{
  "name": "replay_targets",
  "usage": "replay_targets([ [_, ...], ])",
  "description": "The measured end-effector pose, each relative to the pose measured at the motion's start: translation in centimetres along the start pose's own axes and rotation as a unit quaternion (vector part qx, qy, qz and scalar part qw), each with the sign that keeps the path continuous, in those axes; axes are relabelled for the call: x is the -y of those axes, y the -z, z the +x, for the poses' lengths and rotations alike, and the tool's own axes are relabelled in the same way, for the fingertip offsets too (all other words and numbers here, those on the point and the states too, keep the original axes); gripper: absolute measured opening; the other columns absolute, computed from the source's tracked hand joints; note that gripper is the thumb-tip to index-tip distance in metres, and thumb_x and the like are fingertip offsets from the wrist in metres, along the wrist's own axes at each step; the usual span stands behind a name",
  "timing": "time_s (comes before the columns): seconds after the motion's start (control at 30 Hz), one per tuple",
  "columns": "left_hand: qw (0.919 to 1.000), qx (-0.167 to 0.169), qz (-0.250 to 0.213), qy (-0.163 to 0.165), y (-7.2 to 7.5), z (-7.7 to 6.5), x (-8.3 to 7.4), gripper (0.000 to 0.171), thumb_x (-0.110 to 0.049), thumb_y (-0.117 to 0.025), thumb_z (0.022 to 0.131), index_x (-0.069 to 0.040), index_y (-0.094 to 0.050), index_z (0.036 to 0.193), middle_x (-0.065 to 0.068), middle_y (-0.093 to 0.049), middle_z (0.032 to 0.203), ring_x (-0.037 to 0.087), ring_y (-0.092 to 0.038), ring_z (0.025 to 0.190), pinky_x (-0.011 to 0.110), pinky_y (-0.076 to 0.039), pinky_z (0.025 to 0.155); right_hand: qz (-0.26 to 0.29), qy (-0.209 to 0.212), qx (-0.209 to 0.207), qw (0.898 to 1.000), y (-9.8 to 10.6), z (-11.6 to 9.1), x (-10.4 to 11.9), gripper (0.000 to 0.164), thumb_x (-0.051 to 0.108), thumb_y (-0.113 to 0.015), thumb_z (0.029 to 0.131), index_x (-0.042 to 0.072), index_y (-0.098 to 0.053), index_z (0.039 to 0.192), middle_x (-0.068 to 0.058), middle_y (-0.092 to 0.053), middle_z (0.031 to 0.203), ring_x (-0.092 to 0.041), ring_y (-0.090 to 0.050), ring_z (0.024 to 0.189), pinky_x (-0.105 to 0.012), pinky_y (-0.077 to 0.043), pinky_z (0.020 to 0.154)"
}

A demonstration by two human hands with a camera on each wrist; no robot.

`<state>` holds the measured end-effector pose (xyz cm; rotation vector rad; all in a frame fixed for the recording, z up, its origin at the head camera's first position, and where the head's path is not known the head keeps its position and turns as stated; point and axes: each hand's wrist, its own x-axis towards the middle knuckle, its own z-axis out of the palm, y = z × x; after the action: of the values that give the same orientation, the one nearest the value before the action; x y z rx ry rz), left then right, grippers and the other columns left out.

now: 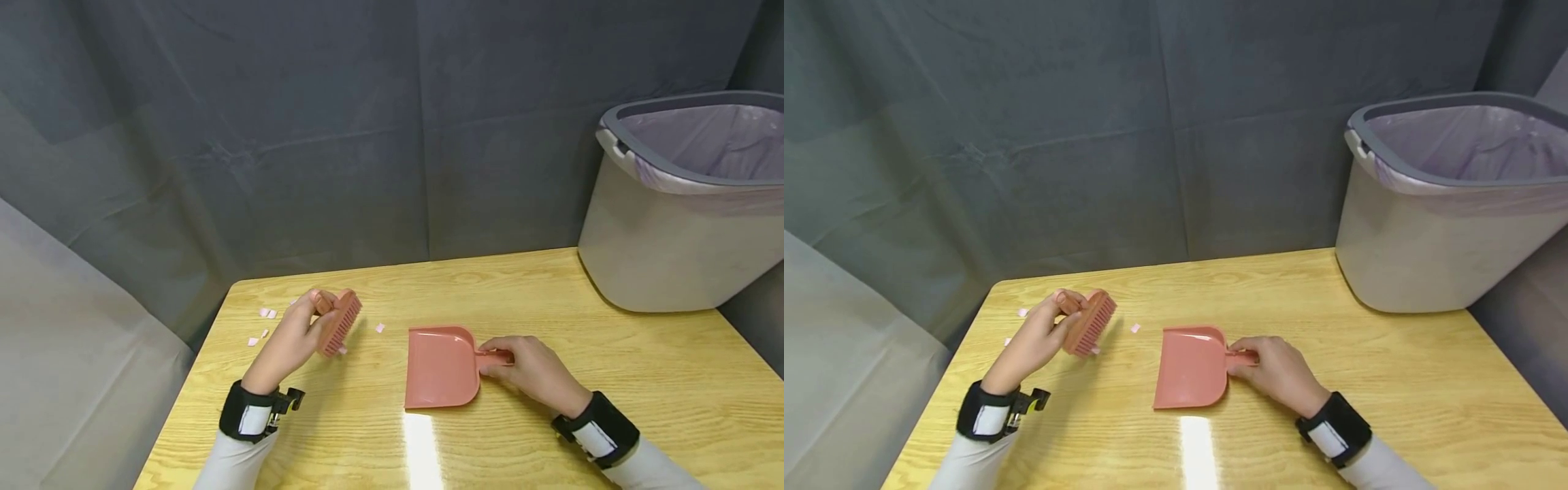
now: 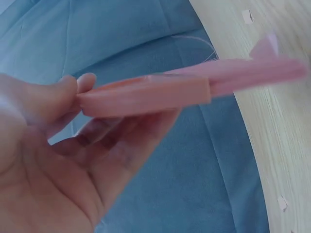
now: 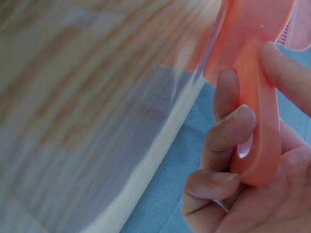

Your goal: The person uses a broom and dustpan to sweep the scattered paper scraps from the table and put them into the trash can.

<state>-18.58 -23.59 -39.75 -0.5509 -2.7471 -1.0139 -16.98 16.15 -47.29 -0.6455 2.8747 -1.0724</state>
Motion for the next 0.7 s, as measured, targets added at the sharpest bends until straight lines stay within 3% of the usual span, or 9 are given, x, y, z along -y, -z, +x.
replay_targets([
  [0.07, 1.0000, -0.004, 0.002, -0.002, 0.0, -0.1, 0.4, 0.014, -0.001, -0.063, 0.101, -0.007, -0.053, 0.094, 0.011, -0.065, 0.115, 0.030, -0.062, 0.113, 0.046, -0.054, 0.087, 0.000, 0.001, 0.001, 1.000, 0.0, 0.0, 0.0, 0.024, 0.030, -0.084, 0.088, 0.019, -0.080, 0.109, 0.004, -0.075, 0.106, -0.014, -0.069, 0.097, -0.038, -0.054, 0.081],
  [0.2, 0.9999, 0.005, -0.013, -0.002, -0.3, -0.4, 0.9, 0.004, -0.003, -0.063, 0.102, -0.003, -0.059, 0.104, 0.012, -0.065, 0.115, 0.029, -0.064, 0.112, 0.047, -0.055, 0.089, 0.000, 0.002, 0.000, 1.000, -0.1, 0.0, 0.0, 0.024, 0.029, -0.084, 0.088, 0.018, -0.080, 0.108, 0.004, -0.075, 0.106, -0.013, -0.069, 0.096, -0.038, -0.054, 0.081],
  [0.27, 1.0000, 0.002, 0.001, -0.002, -0.6, -0.5, 1.1, 0.008, -0.004, -0.063, 0.102, -0.003, -0.062, 0.110, 0.011, -0.065, 0.110, 0.027, -0.065, 0.105, 0.045, -0.056, 0.084, -0.001, 0.002, -0.001, 1.000, -0.1, 0.0, -0.1, 0.023, 0.030, -0.084, 0.088, 0.018, -0.080, 0.108, 0.005, -0.075, 0.105, -0.013, -0.069, 0.095, -0.037, -0.054, 0.080],
  [0.33, 0.9999, -0.006, 0.014, -0.002, -0.9, -0.5, 1.1, 0.004, -0.003, -0.065, 0.101, -0.004, -0.061, 0.103, 0.010, -0.065, 0.108, 0.025, -0.064, 0.102, 0.042, -0.055, 0.081, -0.001, 0.001, 0.000, 1.000, -0.1, 0.0, -0.1, 0.023, 0.030, -0.084, 0.088, 0.018, -0.080, 0.108, 0.005, -0.075, 0.105, -0.012, -0.068, 0.095, -0.037, -0.054, 0.080],
  [0.4, 0.9994, -0.014, 0.030, 0.000, -1.2, -0.5, 1.0, 0.011, -0.003, -0.066, 0.100, -0.007, -0.057, 0.094, 0.008, -0.064, 0.105, 0.023, -0.062, 0.098, 0.040, -0.053, 0.077, 0.000, 0.000, 0.002, 1.000, -0.1, 0.0, -0.1, 0.024, 0.030, -0.084, 0.088, 0.018, -0.080, 0.108, 0.005, -0.075, 0.105, -0.012, -0.068, 0.094, -0.037, -0.054, 0.080],
  [0.5, 0.9996, -0.018, 0.022, 0.005, -1.4, -0.5, 0.7, 0.014, -0.003, -0.067, 0.099, -0.008, -0.056, 0.092, 0.008, -0.064, 0.107, 0.022, -0.061, 0.096, 0.038, -0.052, 0.076, 0.001, -0.002, 0.003, 1.000, 0.0, 0.1, -0.1, 0.024, 0.030, -0.084, 0.088, 0.018, -0.080, 0.108, 0.005, -0.075, 0.104, -0.011, -0.068, 0.093, -0.036, -0.054, 0.079],
  [0.7, 0.9988, -0.032, 0.037, 0.011, -1.9, -0.5, 0.7, 0.008, -0.009, -0.068, 0.100, -0.007, -0.062, 0.104, 0.006, -0.060, 0.099, 0.019, -0.061, 0.086, 0.032, -0.055, 0.070, 0.002, -0.010, 0.007, 1.000, 0.1, 0.1, 0.1, 0.025, 0.030, -0.084, 0.088, 0.018, -0.080, 0.108, 0.005, -0.075, 0.103, -0.010, -0.065, 0.090, -0.036, -0.052, 0.078],
])
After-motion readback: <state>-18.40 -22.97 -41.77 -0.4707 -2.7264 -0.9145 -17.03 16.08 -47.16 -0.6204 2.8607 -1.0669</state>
